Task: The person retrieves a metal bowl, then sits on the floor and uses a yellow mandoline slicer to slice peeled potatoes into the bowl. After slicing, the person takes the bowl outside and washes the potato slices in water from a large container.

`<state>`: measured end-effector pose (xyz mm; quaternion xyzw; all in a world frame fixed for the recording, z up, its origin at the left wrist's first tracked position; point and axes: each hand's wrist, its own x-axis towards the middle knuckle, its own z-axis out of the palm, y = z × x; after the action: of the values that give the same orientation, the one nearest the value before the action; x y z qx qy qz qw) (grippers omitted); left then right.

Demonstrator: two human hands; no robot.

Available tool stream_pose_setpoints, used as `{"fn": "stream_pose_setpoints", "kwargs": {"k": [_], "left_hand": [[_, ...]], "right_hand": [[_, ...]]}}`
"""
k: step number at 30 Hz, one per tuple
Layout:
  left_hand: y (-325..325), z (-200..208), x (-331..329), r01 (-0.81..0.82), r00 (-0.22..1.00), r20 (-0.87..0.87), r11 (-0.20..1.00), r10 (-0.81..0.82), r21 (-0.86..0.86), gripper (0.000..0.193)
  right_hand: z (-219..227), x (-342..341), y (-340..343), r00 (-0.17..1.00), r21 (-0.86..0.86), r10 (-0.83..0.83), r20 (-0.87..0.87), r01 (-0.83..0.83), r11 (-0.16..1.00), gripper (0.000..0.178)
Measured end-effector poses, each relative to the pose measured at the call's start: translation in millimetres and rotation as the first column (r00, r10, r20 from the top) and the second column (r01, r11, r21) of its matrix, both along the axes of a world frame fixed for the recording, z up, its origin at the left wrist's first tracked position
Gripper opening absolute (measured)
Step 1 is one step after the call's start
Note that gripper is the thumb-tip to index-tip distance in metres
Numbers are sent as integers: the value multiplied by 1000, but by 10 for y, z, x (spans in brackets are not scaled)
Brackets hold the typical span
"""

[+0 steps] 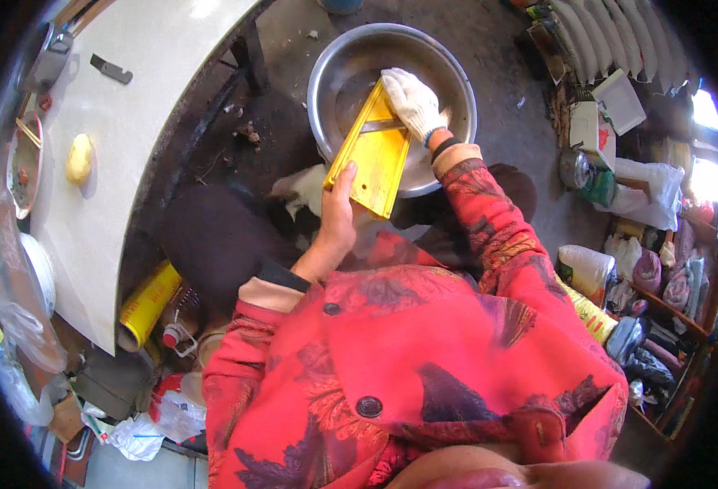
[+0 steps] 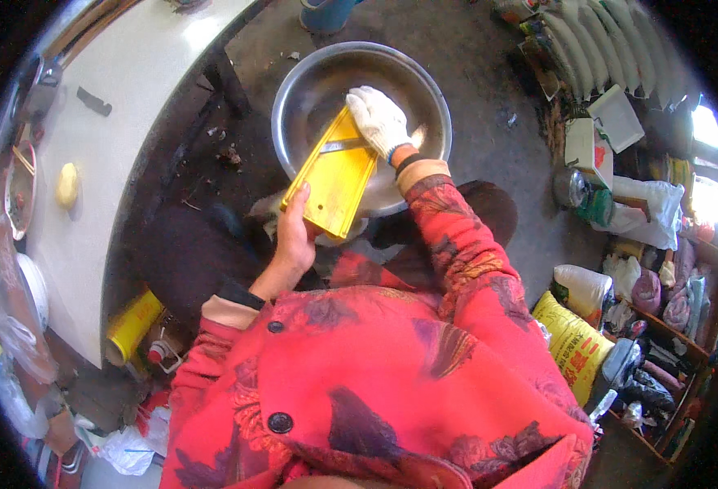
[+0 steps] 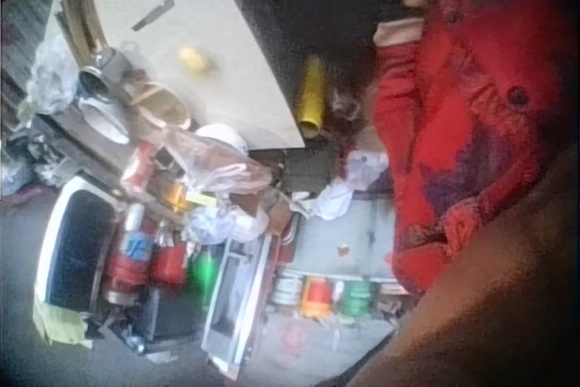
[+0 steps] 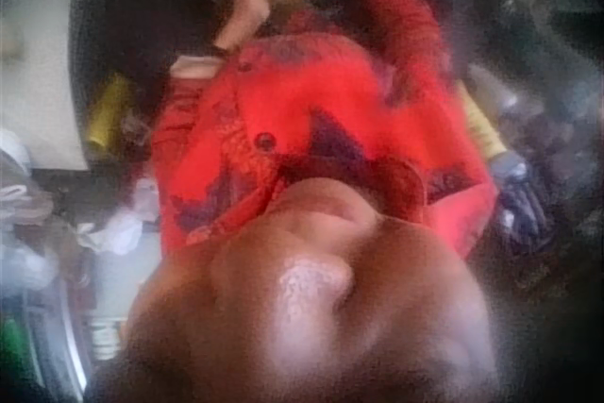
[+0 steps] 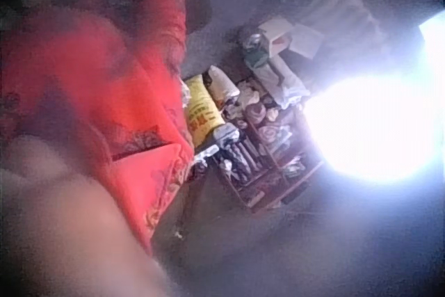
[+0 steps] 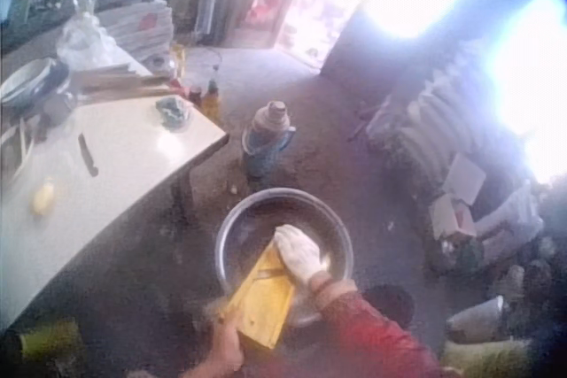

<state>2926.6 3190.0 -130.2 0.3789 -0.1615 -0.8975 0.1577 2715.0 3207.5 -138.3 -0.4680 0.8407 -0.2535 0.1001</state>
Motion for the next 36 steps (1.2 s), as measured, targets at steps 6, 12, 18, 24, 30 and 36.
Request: {"fn": "stream_pose_setpoints", "kwargs": {"k": [6, 12, 18, 24, 30, 36], "left_hand": [[57, -19, -15, -117, 993, 12, 993, 117, 29, 43], [47, -25, -7, -140, 988, 76, 990, 138, 25, 42], [54, -77, 17, -98, 994, 42, 995, 98, -11, 43], [26, -47, -3, -111, 993, 47, 994, 111, -5, 42], [32, 39, -2, -139, 990, -36, 989, 138, -42, 43], [29, 20, 7, -119, 992, 50, 993, 119, -6, 43]], "right_hand": [[47, 136, 95, 942, -30, 320, -100, -324, 945, 41], [150, 200, 83, 990, 141, 142, -11, -139, 980, 39], [-7, 15, 23, 997, 160, 43, -70, -32, 987, 37], [291, 508, 137, 964, -54, 266, -30, -267, 962, 33], [-37, 62, 78, 911, 175, 281, -301, -237, 956, 34], [89, 189, 116, 931, 101, 294, -214, -279, 955, 31]]}}
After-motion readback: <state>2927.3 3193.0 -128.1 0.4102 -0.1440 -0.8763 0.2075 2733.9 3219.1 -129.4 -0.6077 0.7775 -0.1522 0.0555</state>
